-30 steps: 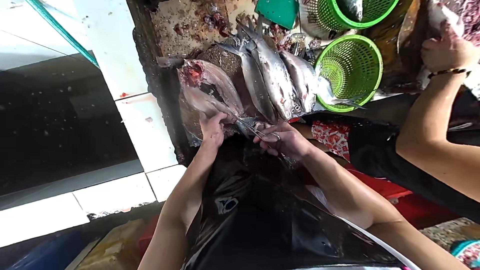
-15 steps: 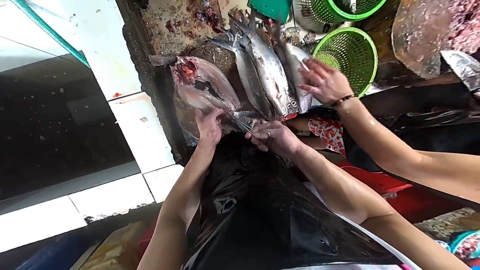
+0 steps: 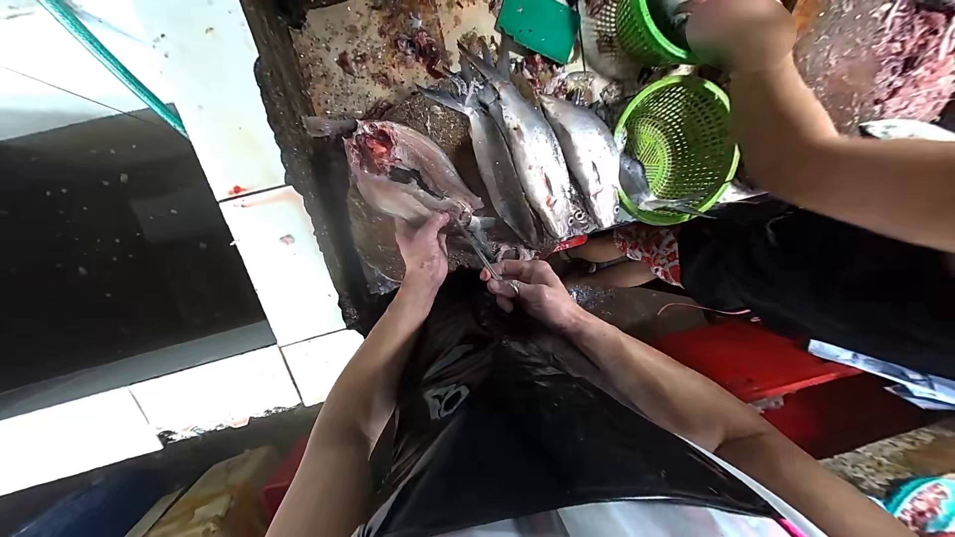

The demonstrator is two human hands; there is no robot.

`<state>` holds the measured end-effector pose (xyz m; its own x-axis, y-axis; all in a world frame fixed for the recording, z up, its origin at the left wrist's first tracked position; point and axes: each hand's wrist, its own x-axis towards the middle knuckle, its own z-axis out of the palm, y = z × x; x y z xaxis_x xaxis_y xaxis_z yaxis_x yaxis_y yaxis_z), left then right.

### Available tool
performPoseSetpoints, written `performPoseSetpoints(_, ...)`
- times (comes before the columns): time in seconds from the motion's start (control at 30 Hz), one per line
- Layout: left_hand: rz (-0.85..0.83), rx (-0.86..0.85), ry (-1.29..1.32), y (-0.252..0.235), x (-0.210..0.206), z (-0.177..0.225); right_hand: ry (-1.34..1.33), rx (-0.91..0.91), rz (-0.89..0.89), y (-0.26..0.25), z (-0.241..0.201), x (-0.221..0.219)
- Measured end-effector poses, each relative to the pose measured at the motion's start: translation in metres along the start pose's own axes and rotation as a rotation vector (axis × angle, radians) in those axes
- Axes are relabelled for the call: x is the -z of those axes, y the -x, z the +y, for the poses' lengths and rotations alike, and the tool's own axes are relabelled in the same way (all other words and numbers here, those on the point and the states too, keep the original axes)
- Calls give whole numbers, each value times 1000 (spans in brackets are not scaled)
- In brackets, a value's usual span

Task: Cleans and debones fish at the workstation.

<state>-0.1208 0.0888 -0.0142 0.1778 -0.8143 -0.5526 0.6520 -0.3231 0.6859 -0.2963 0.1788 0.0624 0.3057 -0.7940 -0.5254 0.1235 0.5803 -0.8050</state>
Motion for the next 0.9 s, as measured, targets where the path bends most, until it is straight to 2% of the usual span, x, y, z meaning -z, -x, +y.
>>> performPoseSetpoints(0.23,-43,-56,-19,-2,6,-5,-216,-38,-29,0,2,3)
performPoseSetpoints(0.33,-108,-50,-115,4,6,1,-309,-49,-44,2,5,5)
performPoseSetpoints(0.4,-102,-68,-58,-1,11,-4,-353,-40,-74,2,7,8)
performPoseSetpoints(0.53,-105,-57,0,-4,13,-2,-370,16,-114,1,9,11)
performPoseSetpoints(0.63,-58,-27,62,-6,18,1,-319,89,-67,5,0,12)
performPoseSetpoints(0.73,-35,4,102,-6,25,6,-10,180,6,10,-1,17)
performPoseSetpoints(0.83,-43,52,63,0,29,15,595,356,176,14,10,35)
performPoseSetpoints(0.9,-34,74,7,2,32,24,883,397,294,16,21,54)
